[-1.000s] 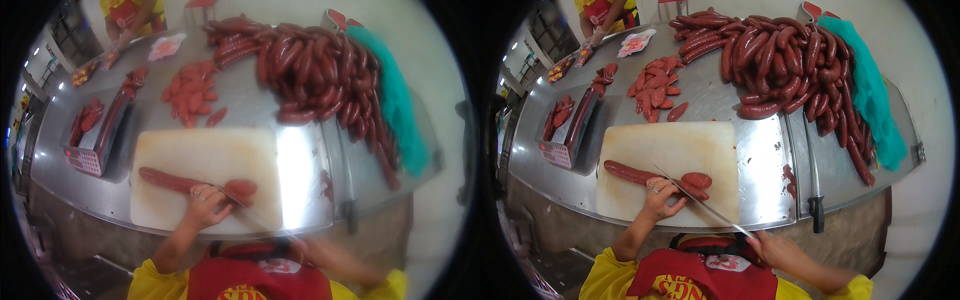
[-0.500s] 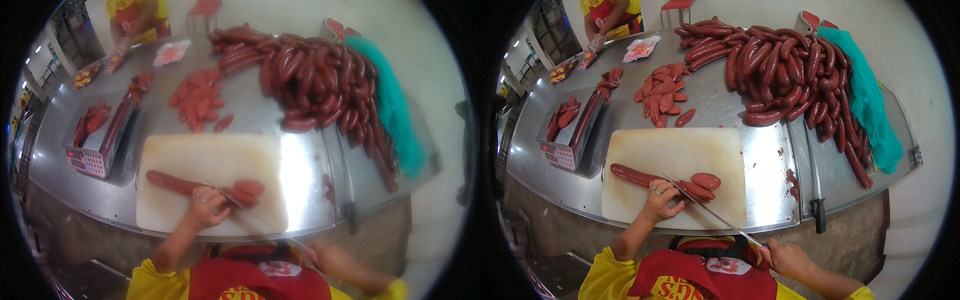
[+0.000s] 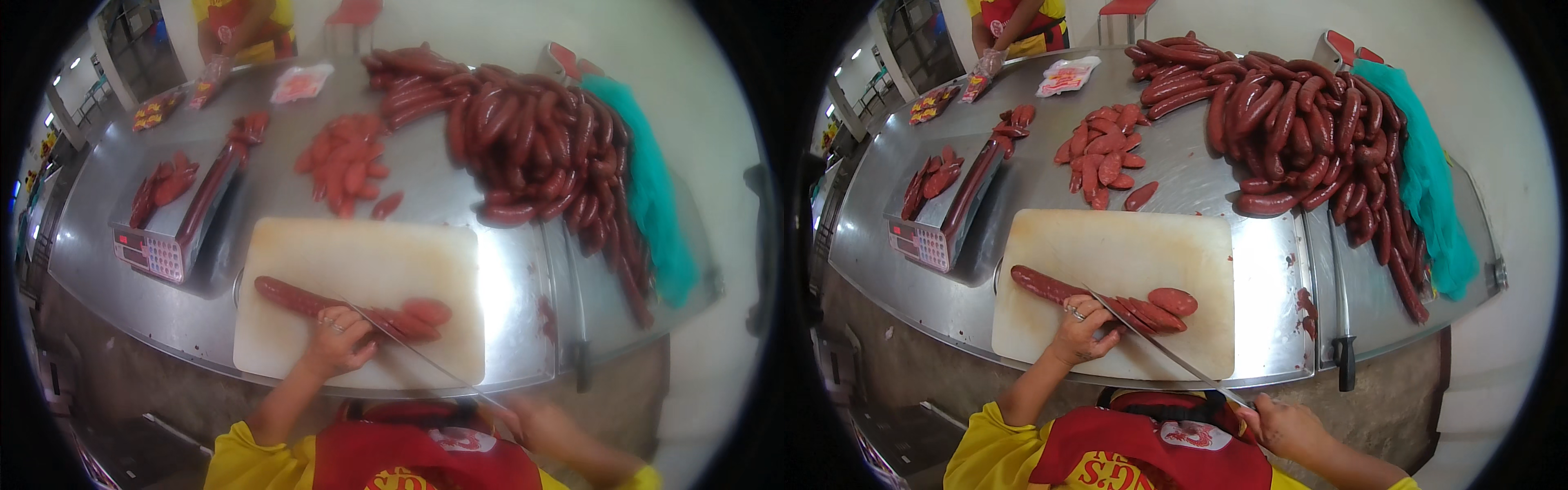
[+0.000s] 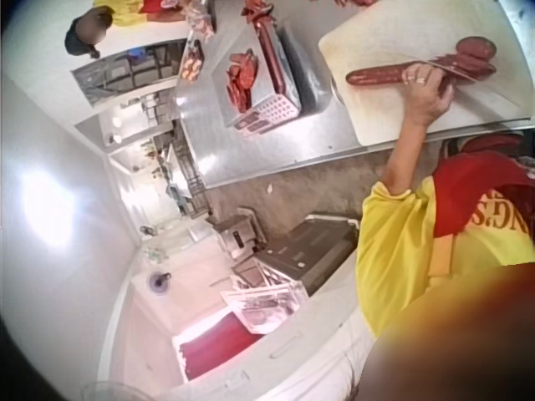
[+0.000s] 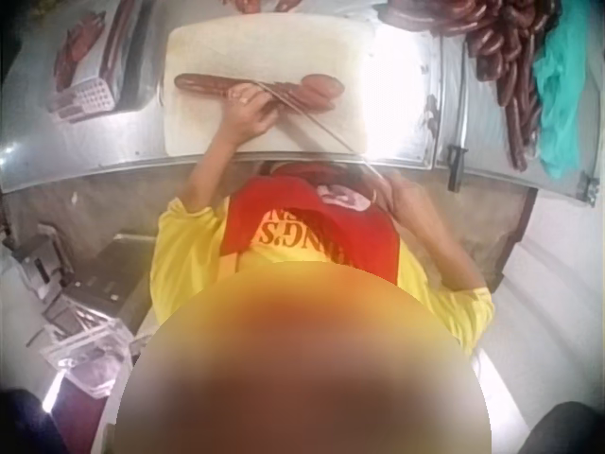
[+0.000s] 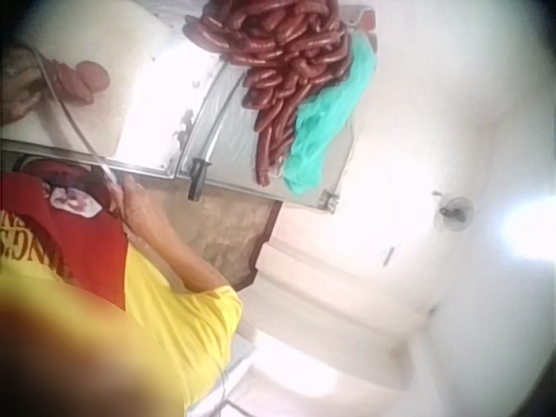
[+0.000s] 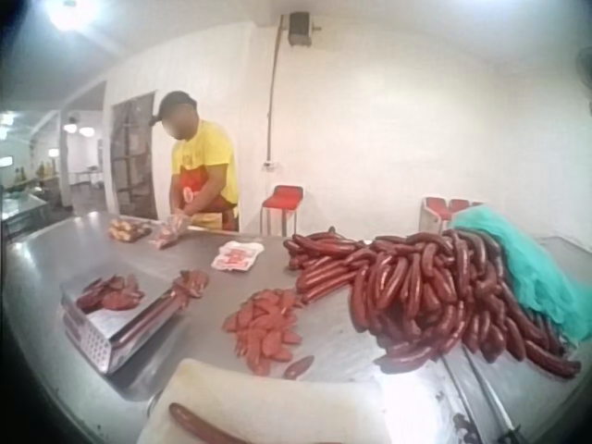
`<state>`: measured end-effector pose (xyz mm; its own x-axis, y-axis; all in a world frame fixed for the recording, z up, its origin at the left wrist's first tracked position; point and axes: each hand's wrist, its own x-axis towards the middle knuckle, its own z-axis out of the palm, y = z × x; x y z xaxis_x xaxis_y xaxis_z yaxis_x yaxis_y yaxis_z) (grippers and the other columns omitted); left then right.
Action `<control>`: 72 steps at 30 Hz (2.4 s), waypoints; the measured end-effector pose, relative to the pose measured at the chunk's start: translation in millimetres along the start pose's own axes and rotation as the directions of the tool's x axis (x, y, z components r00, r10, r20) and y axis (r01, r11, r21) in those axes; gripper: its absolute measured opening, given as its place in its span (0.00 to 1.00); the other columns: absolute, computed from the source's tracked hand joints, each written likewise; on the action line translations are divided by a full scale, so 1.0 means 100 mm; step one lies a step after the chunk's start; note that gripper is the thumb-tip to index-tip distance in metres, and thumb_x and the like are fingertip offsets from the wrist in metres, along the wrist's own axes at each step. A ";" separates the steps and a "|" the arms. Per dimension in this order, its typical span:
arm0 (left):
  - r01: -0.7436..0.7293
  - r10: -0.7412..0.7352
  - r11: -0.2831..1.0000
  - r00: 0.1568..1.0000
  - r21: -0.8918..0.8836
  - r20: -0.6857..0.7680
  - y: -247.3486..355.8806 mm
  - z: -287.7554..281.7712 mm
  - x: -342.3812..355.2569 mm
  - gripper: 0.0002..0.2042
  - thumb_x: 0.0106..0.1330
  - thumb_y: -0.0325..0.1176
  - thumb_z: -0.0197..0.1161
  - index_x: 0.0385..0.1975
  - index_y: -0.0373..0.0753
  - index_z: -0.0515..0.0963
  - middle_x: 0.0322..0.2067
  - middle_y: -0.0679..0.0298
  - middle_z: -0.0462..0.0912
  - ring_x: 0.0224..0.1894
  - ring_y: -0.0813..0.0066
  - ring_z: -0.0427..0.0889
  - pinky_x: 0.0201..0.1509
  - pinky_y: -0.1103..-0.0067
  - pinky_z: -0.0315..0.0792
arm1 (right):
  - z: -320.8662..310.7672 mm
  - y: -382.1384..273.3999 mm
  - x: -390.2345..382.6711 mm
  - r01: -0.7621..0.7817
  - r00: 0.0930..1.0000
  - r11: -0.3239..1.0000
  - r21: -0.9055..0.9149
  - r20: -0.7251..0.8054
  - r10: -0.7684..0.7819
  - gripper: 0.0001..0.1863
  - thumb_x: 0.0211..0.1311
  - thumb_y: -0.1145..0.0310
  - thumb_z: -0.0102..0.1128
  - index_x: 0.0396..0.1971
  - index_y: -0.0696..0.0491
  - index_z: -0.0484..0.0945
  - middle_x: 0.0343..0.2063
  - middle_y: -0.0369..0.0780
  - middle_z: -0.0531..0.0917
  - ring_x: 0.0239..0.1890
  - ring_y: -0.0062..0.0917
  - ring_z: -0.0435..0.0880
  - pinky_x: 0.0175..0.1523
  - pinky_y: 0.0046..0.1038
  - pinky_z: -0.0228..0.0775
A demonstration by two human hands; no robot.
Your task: The person slices long pieces of raw meat on a white cutting board using a knife. The person places the sliced pieces onto a digital scale and then moves them aside. Another person in the background is packaging meat into plastic bags.
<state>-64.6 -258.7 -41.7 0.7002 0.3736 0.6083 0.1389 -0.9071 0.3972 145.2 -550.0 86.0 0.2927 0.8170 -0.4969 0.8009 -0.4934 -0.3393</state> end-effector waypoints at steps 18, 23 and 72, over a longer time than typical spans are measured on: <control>0.051 -0.051 0.998 0.999 0.033 -0.001 -0.16 -0.16 -0.07 0.16 0.43 0.30 0.71 0.33 0.43 0.75 0.35 0.62 0.73 0.41 0.60 0.72 0.46 0.69 0.64 | 0.03 -0.18 0.16 0.002 0.998 1.000 -0.007 0.055 -0.001 0.26 0.69 0.47 0.45 0.32 0.59 0.70 0.16 0.54 0.78 0.22 0.52 0.80 0.26 0.49 0.71; 0.084 -0.084 0.996 0.996 0.004 -0.011 -0.14 -0.14 -0.01 0.15 0.43 0.29 0.70 0.32 0.43 0.75 0.32 0.62 0.74 0.39 0.60 0.72 0.45 0.69 0.65 | 0.43 -0.60 1.10 0.197 0.971 0.977 0.084 -0.153 -0.183 0.24 0.69 0.51 0.47 0.30 0.61 0.70 0.14 0.54 0.77 0.20 0.53 0.79 0.25 0.47 0.71; 0.156 -0.155 0.983 0.988 0.092 -0.023 -0.64 -0.52 -0.23 0.14 0.42 0.30 0.68 0.30 0.41 0.74 0.34 0.61 0.74 0.41 0.58 0.73 0.48 0.65 0.65 | 0.42 -0.93 0.65 0.094 0.993 0.996 0.003 -0.078 -0.093 0.24 0.67 0.50 0.50 0.28 0.59 0.69 0.15 0.53 0.78 0.17 0.51 0.79 0.21 0.47 0.71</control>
<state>-126.1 -199.4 -45.6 0.6540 0.5138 0.5552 0.3101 -0.8515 0.4228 68.0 -463.6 51.5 0.2565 0.8801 -0.3995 0.8231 -0.4155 -0.3871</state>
